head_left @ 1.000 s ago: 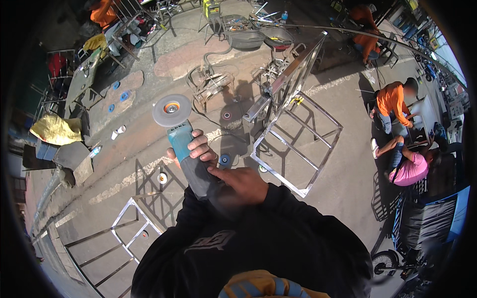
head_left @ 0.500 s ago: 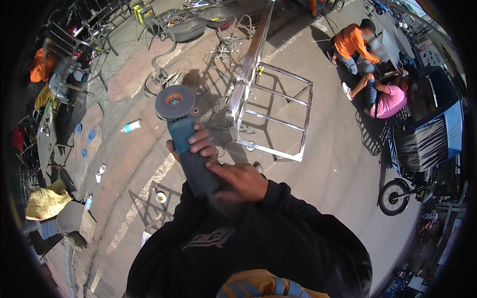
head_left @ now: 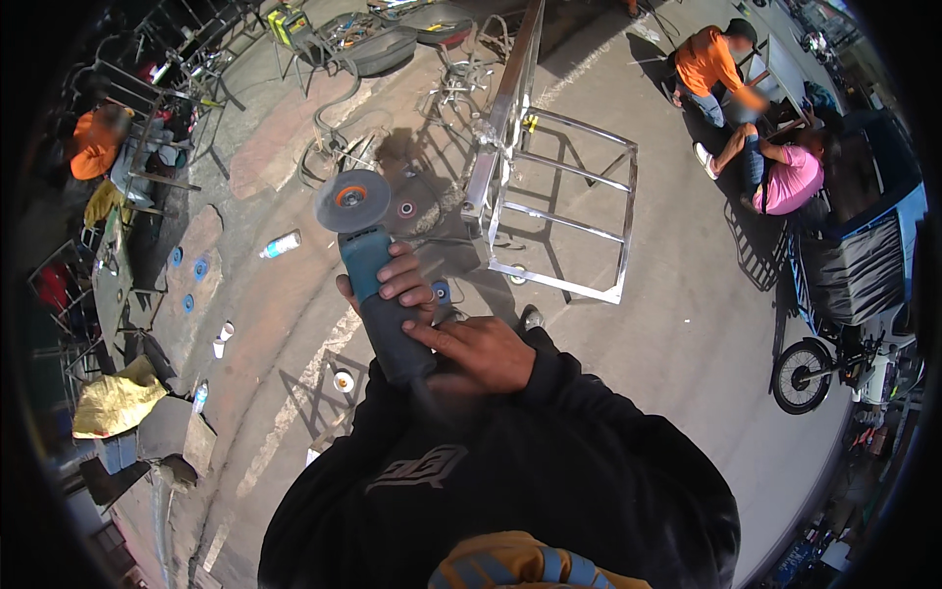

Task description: The person uses an angle grinder to smooth and polish metal frame structures. They change grinding discs several times, selecting different types from the floor, then grind along the edges and joints of the frames.

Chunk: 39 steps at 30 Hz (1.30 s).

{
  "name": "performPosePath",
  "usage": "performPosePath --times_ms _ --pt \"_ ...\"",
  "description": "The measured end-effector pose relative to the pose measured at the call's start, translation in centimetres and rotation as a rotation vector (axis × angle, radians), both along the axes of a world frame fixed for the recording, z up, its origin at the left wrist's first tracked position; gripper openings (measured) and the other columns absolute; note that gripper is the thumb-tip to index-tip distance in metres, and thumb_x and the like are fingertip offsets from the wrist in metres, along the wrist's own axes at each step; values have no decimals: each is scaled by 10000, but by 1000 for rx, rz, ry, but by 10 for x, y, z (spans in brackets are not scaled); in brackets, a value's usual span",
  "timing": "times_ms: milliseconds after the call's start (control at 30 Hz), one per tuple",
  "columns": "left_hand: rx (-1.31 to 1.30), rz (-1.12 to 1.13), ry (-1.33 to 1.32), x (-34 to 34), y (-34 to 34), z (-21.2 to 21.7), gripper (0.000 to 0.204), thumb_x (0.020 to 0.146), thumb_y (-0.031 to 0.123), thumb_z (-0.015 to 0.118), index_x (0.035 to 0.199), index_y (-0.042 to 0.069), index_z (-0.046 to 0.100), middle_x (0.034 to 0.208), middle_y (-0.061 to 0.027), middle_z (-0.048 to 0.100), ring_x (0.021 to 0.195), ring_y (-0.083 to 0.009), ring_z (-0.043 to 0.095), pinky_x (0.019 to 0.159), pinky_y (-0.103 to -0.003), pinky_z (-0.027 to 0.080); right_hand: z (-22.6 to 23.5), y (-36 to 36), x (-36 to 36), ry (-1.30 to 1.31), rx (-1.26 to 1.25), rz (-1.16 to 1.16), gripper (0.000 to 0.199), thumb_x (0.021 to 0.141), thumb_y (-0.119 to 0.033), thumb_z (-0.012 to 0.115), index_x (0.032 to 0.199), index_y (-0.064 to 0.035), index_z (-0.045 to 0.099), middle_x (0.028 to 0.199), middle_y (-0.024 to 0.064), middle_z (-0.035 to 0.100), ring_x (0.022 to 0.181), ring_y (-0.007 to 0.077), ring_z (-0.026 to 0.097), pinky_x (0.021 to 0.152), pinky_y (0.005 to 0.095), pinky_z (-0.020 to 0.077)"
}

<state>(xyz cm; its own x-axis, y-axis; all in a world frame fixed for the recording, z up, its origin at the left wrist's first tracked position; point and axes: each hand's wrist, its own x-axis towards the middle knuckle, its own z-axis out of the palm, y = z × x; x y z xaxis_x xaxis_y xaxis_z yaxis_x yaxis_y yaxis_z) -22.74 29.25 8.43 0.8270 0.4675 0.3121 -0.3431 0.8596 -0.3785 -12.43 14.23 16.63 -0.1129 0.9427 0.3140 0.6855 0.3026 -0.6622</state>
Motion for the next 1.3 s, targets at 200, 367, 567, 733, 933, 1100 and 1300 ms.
performPosePath --times_ms 200,367,567,733,933,1100,1300 --pt "65 96 -3 -6 -14 22 704 833 345 850 1296 51 408 953 -17 606 840 -151 676 795 -368 545 -10 -7 12 428 -93 125 607 885 -272 757 1419 -78 544 1027 117 704 862 252 711 779 361 565" --pt "275 156 -96 5 -34 60 638 872 318 825 1277 60 405 920 -62 640 804 -182 699 749 -386 582 -11 -6 30 1224 -295 230 339 997 -253 658 1230 -10 617 1032 96 710 965 156 676 863 321 524" --pt "601 69 -339 54 -60 105 669 893 382 792 1326 71 387 1038 -130 669 899 -261 727 766 -420 612 6 14 51 1537 -157 149 293 1080 -334 522 1099 -50 590 928 39 620 803 109 597 748 280 518" --pt "657 -112 -464 110 -101 138 508 970 286 668 1318 37 394 1031 -187 686 895 -319 742 762 -457 638 11 20 74 1911 -517 1228 540 1091 -486 366 1261 -10 556 1198 180 653 1161 283 634 1013 445 521" --pt "600 -208 -433 140 -146 152 300 1070 165 463 1314 -2 413 1011 -231 690 876 -357 751 731 -483 653 29 2 91 2033 -988 1216 602 1035 -541 471 1288 -10 600 1182 147 675 1119 260 650 1028 422 519" --pt "570 -47 240 116 -176 161 794 895 608 684 1300 -35 451 977 -278 660 755 -354 712 603 -455 612 56 -19 136 1911 -405 862 495 1020 -437 594 1313 -39 578 1090 53 684 907 158 684 850 350 575" --pt "1545 289 1485 83 -186 170 758 790 413 837 1315 -32 521 1097 -180 682 962 -280 698 843 -390 565 67 -34 165 1857 -27 533 655 1021 -386 615 1523 -89 316 1276 116 597 1078 239 655 810 436 607"
